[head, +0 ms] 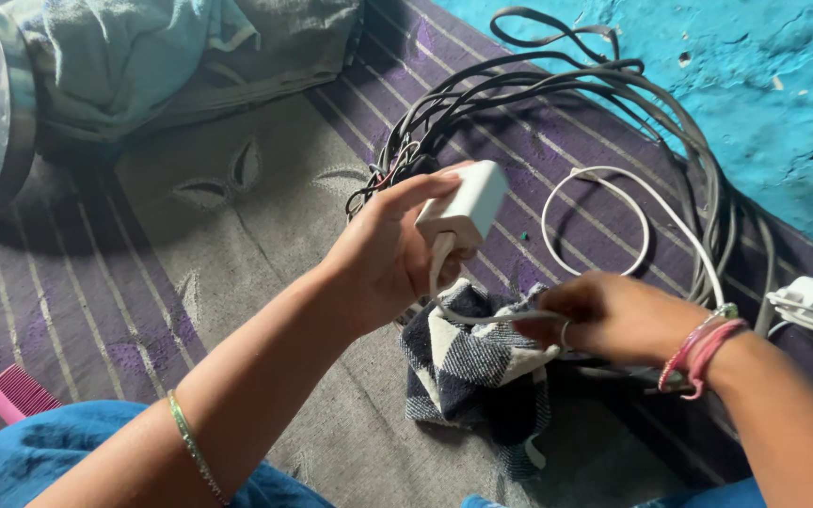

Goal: The person wipes a white phone charger and its cable with a small checkered cloth, then wraps the cable around the charger. The person repeats the wiping and wrapping process on the same charger multiple times.

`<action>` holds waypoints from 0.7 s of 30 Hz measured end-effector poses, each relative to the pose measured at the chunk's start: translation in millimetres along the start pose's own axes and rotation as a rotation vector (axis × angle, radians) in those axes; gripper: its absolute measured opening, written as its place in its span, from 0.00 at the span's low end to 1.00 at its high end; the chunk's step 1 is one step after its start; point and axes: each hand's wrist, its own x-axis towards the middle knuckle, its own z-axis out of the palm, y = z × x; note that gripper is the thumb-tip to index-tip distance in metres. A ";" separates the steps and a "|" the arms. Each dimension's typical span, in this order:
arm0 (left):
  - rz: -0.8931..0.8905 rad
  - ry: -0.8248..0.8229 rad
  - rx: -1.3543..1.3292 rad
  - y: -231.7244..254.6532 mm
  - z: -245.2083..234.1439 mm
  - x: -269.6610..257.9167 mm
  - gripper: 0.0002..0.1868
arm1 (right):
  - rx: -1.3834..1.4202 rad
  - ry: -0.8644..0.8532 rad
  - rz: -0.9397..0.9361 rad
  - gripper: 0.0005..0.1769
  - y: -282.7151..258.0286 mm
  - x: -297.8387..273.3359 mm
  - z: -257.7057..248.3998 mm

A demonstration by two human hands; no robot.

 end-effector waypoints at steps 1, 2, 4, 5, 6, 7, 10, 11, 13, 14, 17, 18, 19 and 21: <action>0.011 -0.060 0.067 1.1 1.7 -0.6 0.36 | -0.020 0.065 -0.081 0.10 4.6 2.9 -3.5; 0.022 -0.121 0.133 2.4 3.5 -2.0 0.37 | -0.040 0.130 -0.161 0.08 7.0 7.3 -6.1; -0.006 -0.196 0.299 2.6 10.6 -3.4 0.36 | -0.067 0.297 -0.122 0.07 10.3 5.2 -10.8; -0.046 -0.204 0.404 2.3 13.8 -4.6 0.36 | -0.068 0.397 -0.008 0.08 9.3 3.7 -12.3; -0.085 -0.211 0.509 1.2 16.8 -5.6 0.35 | -0.069 0.496 0.106 0.10 7.0 1.8 -13.7; -0.093 -0.262 0.565 -1.1 18.6 -8.0 0.34 | -0.101 0.561 0.076 0.09 3.4 -0.1 -12.7; -0.114 -0.336 0.780 -10.0 20.6 -13.5 0.32 | -0.170 0.711 0.006 0.10 -10.4 -6.9 -6.0; -0.116 -0.310 0.884 -12.3 20.8 -12.5 0.32 | -0.176 0.733 -0.008 0.12 -14.6 -8.8 -3.4; -0.061 -0.283 1.007 -16.7 19.9 -10.5 0.31 | -0.180 0.767 0.000 0.15 -21.2 -12.0 -0.3; -0.004 -0.284 1.027 -19.1 18.8 -9.6 0.31 | -0.178 0.779 0.022 0.15 -23.6 -12.7 0.8; 0.086 -0.139 1.154 -26.5 13.1 -9.0 0.30 | -0.136 0.732 0.042 0.16 -25.8 -14.7 0.7; 0.102 -0.065 1.206 -28.7 11.2 -8.7 0.29 | -0.116 0.702 0.041 0.16 -25.9 -15.0 0.7; 0.117 -0.016 1.220 -31.1 9.8 -8.8 0.29 | -0.038 0.672 -0.021 0.15 -26.3 -14.9 2.1; 0.145 0.081 1.243 -35.4 8.6 -9.4 0.29 | 0.117 0.606 -0.145 0.13 -27.2 -16.0 7.5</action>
